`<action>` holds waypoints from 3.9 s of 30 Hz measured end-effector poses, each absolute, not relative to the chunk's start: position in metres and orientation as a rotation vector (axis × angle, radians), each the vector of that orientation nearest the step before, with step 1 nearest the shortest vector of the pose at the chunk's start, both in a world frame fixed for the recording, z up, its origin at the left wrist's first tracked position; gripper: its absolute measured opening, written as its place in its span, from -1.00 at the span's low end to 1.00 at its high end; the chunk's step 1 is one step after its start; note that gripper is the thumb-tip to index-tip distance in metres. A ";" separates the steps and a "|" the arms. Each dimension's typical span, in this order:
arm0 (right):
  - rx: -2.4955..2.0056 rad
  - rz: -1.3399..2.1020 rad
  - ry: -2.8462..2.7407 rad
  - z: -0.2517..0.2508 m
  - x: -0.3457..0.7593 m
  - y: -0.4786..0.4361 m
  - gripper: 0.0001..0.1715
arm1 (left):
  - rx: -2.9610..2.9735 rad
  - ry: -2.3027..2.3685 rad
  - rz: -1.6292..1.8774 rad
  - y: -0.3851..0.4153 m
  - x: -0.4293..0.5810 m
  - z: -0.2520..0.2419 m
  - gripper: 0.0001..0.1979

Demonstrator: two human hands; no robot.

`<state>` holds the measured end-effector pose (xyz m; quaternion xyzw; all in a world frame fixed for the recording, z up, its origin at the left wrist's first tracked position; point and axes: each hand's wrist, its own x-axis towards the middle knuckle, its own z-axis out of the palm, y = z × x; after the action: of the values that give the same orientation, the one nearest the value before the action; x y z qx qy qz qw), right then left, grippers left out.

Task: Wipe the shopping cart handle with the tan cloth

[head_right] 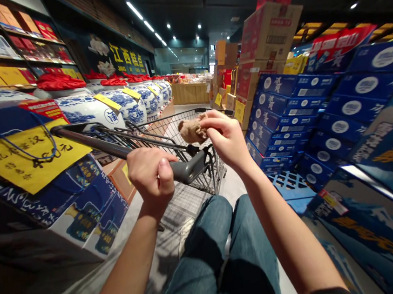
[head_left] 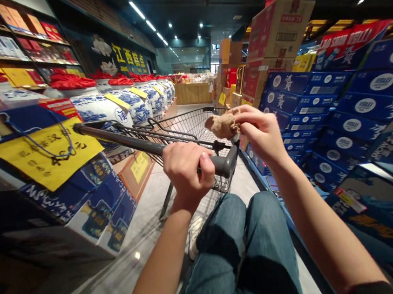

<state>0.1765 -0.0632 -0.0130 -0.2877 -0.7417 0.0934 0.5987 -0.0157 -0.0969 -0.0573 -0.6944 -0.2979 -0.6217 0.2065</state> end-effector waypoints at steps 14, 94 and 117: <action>-0.731 0.353 -2.153 0.005 0.183 -0.060 -0.73 | -1.940 -0.812 -1.704 -0.098 -0.016 -0.056 -0.67; -0.493 -0.380 -1.592 -0.064 0.144 -0.140 -0.52 | -1.884 -0.757 -1.669 -0.100 -0.019 -0.057 -0.64; -0.671 -0.356 -1.560 -0.064 0.156 -0.127 -0.63 | -1.938 -0.787 -1.717 -0.103 -0.018 -0.055 -0.68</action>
<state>0.1562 -0.1274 -0.0642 -0.2949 -0.6858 -0.1565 0.6467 -0.0178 -0.1033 -0.0555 -0.6992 -0.2838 -0.6195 0.2162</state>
